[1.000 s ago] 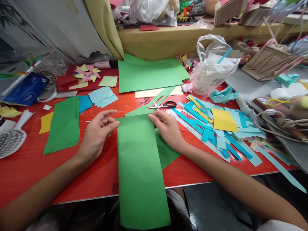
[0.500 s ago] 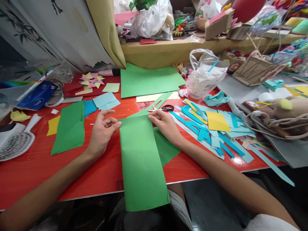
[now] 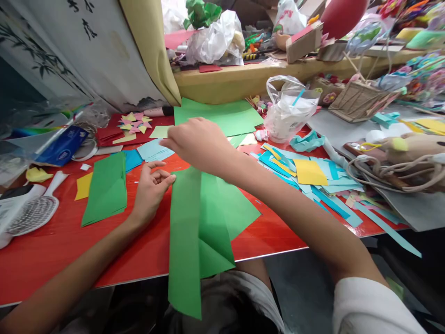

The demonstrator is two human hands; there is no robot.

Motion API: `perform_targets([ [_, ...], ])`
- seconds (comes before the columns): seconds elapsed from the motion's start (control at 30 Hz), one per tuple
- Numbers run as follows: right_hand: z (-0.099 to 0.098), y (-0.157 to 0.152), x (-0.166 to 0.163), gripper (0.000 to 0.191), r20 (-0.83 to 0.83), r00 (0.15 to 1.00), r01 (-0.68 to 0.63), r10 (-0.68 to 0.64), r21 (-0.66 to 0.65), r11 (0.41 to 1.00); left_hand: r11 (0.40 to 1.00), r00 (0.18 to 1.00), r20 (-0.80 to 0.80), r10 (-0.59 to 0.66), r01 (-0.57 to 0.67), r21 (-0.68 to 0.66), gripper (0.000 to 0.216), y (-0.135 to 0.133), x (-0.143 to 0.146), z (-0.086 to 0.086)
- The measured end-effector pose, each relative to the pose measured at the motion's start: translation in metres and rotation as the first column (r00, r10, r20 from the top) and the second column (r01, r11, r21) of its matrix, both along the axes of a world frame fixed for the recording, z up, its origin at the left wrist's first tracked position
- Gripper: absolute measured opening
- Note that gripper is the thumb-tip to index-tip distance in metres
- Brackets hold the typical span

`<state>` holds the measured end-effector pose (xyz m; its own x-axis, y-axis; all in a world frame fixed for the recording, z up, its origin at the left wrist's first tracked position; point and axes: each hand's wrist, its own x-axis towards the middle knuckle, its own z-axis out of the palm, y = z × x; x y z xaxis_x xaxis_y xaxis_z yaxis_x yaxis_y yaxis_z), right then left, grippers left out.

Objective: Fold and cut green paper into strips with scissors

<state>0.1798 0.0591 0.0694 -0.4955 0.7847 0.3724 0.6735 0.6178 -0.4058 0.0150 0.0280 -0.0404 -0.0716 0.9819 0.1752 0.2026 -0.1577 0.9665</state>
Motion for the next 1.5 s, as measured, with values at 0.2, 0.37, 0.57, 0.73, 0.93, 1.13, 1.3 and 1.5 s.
perform_targets([
  [0.2, 0.007, 0.013, -0.039, 0.017, 0.265, 0.943, -0.183, 0.203, -0.097, 0.978, 0.998, 0.997, 0.047, 0.061, -0.062, 0.018, 0.036, 0.006, -0.003, -0.001],
  [0.37, -0.025, 0.036, -0.042, 0.017, 0.306, 0.895, -0.269, 0.324, -0.208, 0.941, 0.999, 0.988, 0.147, 0.049, -0.051, 0.013, 0.033, 0.003, -0.003, 0.004],
  [0.57, -0.036, 0.04, -0.039, 0.015, 0.303, 0.899, -0.265, 0.316, -0.198, 0.944, 0.996, 0.985, 0.152, 0.084, -0.085, 0.0, 0.035, 0.002, -0.003, 0.006],
  [0.73, -0.034, 0.042, -0.038, 0.019, 0.27, 0.92, -0.262, 0.284, -0.114, 0.958, 0.993, 0.98, 0.169, 0.109, -0.115, 0.027, 0.036, 0.002, -0.001, 0.006],
  [0.93, -0.025, 0.049, -0.033, 0.021, 0.216, 0.925, -0.264, 0.313, -0.228, 0.937, 0.995, 0.988, 0.129, 0.085, -0.09, 0.036, 0.034, -0.005, 0.005, 0.007],
  [1.13, -0.025, 0.045, -0.031, 0.016, 0.251, 0.864, -0.374, 0.437, -0.263, 0.889, 0.992, 0.984, 0.15, 0.099, -0.109, 0.057, 0.034, -0.005, 0.004, 0.01],
  [1.3, -0.026, 0.044, -0.033, 0.015, 0.221, 0.858, -0.398, 0.464, -0.285, 0.872, 0.99, 0.979, 0.173, 0.104, -0.118, 0.073, 0.034, -0.004, 0.002, 0.01],
  [1.5, -0.027, 0.042, -0.036, 0.018, 0.25, 0.905, -0.323, 0.345, -0.124, 0.938, 0.978, 0.978, 0.167, 0.123, -0.148, 0.146, 0.035, -0.003, -0.001, 0.013],
])
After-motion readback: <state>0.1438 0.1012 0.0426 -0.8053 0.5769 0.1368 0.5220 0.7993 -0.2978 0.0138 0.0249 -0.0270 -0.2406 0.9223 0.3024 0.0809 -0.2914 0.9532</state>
